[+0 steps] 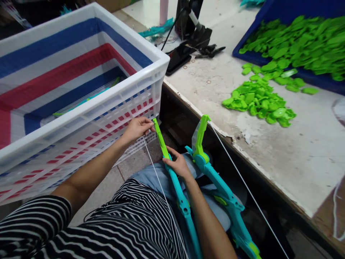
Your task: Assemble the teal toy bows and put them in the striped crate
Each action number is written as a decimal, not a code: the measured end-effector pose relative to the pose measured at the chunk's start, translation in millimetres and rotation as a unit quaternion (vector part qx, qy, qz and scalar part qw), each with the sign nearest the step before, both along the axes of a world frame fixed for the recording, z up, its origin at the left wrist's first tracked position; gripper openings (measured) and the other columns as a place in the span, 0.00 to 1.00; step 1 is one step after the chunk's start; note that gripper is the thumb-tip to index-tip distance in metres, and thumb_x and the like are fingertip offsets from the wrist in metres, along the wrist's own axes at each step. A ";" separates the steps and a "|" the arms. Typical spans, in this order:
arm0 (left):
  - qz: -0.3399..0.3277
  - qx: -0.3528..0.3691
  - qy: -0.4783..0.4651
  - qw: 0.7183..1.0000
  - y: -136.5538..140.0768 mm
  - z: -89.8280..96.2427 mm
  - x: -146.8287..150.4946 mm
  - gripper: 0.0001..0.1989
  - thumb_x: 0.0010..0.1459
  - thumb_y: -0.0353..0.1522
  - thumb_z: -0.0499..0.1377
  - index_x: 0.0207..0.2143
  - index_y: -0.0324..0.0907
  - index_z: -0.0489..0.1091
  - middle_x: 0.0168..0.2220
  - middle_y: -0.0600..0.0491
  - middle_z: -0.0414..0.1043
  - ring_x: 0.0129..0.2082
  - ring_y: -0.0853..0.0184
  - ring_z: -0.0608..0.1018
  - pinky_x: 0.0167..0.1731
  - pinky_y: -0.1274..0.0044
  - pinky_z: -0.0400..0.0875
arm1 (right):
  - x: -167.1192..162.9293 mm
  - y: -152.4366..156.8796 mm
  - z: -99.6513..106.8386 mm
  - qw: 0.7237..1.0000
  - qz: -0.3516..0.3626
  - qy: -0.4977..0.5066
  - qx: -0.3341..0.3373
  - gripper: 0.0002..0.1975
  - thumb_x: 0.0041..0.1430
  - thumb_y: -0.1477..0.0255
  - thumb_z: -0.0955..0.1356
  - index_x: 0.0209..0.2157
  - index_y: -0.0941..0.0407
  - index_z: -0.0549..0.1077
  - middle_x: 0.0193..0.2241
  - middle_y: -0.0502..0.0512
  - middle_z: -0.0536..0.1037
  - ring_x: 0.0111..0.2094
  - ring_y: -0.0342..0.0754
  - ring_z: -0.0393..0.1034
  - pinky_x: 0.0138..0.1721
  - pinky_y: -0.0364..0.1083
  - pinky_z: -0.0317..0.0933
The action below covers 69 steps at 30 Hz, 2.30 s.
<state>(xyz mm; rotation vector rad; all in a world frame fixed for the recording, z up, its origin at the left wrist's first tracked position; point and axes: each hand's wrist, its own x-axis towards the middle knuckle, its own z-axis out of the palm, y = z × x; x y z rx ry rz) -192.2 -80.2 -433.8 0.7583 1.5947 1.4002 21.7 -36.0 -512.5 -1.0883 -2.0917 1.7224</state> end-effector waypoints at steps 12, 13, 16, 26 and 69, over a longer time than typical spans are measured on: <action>-0.139 -0.024 -0.078 0.987 6.9 7.1 -13.6 0.08 0.54 0.26 0.59 0.37 0.35 0.64 0.18 0.55 0.73 0.11 0.78 0.63 0.13 0.84 0.49 | -0.2 -6.3 -5.6 0.999 0.026 0.024 0.018 0.27 0.48 0.61 0.70 0.51 0.54 0.72 0.51 0.56 0.74 0.53 0.54 0.68 0.56 0.54 0.59; -0.135 -0.023 -0.082 0.987 7.6 6.4 -14.7 0.08 0.54 0.27 0.60 0.37 0.35 0.64 0.18 0.55 0.73 0.11 0.78 0.64 0.13 0.84 0.49 | -1.5 -4.4 -3.7 0.999 0.026 0.026 0.034 0.26 0.49 0.61 0.70 0.51 0.54 0.72 0.50 0.56 0.75 0.51 0.54 0.68 0.55 0.53 0.60; -0.137 -0.025 -0.093 0.986 8.9 5.4 -16.8 0.09 0.53 0.27 0.60 0.37 0.35 0.65 0.19 0.53 0.73 0.12 0.77 0.64 0.13 0.84 0.49 | -14.0 8.1 10.2 0.988 -0.020 0.050 0.144 0.21 0.54 0.62 0.68 0.49 0.53 0.73 0.45 0.57 0.76 0.47 0.52 0.70 0.51 0.52 0.63; -0.154 -0.016 -0.093 0.984 13.8 7.8 -16.4 0.12 0.50 0.32 0.64 0.34 0.36 0.65 0.18 0.55 0.72 0.12 0.78 0.64 0.12 0.85 0.49 | -93.9 57.2 54.9 0.919 0.028 0.161 0.360 0.11 0.60 0.71 0.63 0.38 0.53 0.77 0.32 0.53 0.76 0.34 0.44 0.71 0.37 0.43 0.64; -0.072 -0.037 -0.138 0.987 3.1 33.2 -7.7 0.12 0.43 0.34 0.69 0.26 0.34 0.72 0.21 0.52 0.73 0.17 0.73 0.74 0.17 0.83 0.69 | -103.9 16.1 81.1 0.920 -0.187 0.271 0.213 0.07 0.55 0.72 0.65 0.29 0.53 0.76 0.30 0.52 0.74 0.33 0.45 0.70 0.37 0.45 0.65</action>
